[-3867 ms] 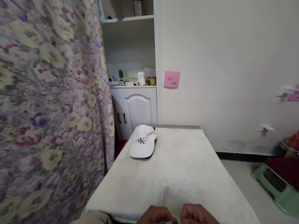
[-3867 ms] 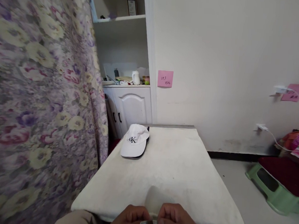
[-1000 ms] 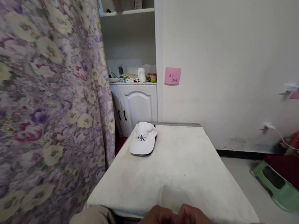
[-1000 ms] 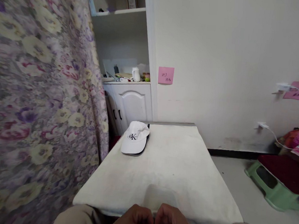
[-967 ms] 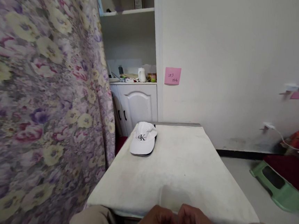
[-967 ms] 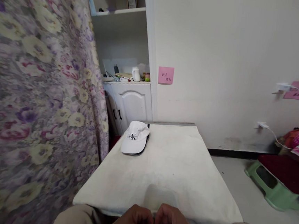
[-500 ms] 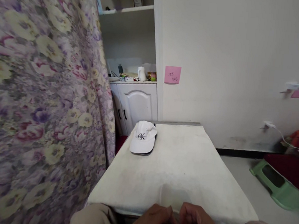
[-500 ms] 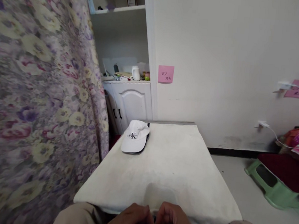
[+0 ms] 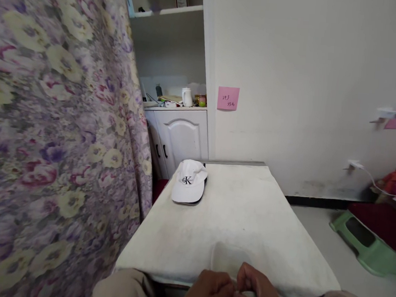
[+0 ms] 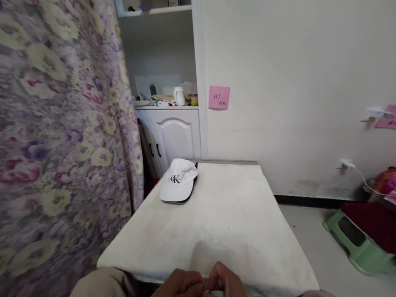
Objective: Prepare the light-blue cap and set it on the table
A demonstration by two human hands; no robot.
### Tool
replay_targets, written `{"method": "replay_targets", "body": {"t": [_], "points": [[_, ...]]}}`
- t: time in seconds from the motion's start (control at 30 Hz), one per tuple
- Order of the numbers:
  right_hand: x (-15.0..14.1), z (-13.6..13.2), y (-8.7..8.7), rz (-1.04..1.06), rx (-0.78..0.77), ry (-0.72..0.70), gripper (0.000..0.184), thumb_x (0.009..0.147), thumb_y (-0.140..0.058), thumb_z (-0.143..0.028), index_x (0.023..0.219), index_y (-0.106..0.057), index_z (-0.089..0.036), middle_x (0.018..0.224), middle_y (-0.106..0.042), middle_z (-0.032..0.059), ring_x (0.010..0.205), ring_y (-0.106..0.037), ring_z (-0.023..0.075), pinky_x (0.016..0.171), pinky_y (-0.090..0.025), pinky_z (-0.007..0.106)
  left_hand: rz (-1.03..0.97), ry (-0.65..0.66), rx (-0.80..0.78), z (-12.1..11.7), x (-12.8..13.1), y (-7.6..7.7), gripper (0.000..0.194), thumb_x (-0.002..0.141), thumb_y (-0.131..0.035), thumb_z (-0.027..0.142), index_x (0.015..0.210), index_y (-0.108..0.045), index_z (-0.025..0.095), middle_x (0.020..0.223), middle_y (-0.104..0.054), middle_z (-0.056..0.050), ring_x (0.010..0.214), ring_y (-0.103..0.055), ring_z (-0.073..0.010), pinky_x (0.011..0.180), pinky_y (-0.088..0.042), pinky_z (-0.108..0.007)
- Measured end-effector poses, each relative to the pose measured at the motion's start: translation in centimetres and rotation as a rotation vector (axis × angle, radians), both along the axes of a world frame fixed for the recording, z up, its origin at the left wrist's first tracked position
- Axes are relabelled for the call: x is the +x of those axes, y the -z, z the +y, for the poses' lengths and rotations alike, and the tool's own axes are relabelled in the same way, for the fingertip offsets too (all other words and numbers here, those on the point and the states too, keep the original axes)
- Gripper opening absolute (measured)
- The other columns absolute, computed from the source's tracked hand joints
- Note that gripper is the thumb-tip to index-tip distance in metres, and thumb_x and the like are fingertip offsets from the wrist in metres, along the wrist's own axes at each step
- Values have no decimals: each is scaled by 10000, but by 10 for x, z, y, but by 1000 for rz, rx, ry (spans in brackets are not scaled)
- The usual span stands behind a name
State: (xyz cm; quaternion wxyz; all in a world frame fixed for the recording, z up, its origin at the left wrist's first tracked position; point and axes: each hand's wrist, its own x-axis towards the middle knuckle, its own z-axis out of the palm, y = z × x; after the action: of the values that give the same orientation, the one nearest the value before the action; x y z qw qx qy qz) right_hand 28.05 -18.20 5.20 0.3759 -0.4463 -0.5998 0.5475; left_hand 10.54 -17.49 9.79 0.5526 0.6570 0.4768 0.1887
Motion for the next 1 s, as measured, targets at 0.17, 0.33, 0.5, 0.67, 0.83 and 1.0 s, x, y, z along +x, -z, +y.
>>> {"method": "replay_targets", "body": {"t": [0.17, 0.33, 0.5, 0.67, 0.83, 1.0], "points": [[1, 0, 3, 101, -13, 30, 244, 710, -663, -339, 723, -440, -238, 669, -460, -50, 633, -399, 145, 576, -292, 276, -75, -47, 14, 0, -9, -5, 223, 868, -469, 382, 832, -573, 188, 745, -497, 28, 725, -441, -152, 674, -345, -267], [0, -2, 6, 154, -20, 76, 272, 750, -666, -383, 731, -432, -246, 637, -476, -61, 564, -355, 127, 546, -282, 268, -237, -81, -42, -3, -23, -1, 310, 893, -499, 501, 811, -500, 202, 753, -456, 37, 719, -383, -145, 653, -318, -264], [-2, -6, 4, 193, -38, 109, 344, 762, -693, -460, 730, -421, -251, 606, -438, -84, 493, -267, 96, 482, -238, 251, -237, -87, -48, -8, -27, 8, 386, 829, -571, 578, 774, -462, 211, 708, -387, 58, 677, -329, -133, 613, -265, -264], [3, -8, -1, 226, -90, 23, 453, 800, -619, -658, 740, -445, -244, 553, -405, -93, 452, -305, 94, 460, -236, 241, -272, -104, -48, -12, -27, 7, 338, 817, -603, 505, 742, -458, 209, 679, -393, 62, 660, -337, -129, 607, -257, -272], [11, -8, -7, 214, -92, -72, 345, 862, -589, -541, 880, -596, -196, 614, -519, -51, 538, -454, 133, 539, -340, 260, -211, -113, -21, -11, -27, -1, 272, 821, -598, 433, 745, -466, 207, 669, -403, 64, 649, -352, -127, 596, -261, -268], [8, -11, -14, 25, 57, -2, 206, 666, -677, -246, 865, -656, -199, 737, -646, 5, 711, -570, 207, 642, -419, 299, -189, -99, 43, -9, -26, -5, 278, 851, -582, 454, 774, -503, 199, 682, -431, 57, 662, -366, -133, 604, -284, -269]]}}
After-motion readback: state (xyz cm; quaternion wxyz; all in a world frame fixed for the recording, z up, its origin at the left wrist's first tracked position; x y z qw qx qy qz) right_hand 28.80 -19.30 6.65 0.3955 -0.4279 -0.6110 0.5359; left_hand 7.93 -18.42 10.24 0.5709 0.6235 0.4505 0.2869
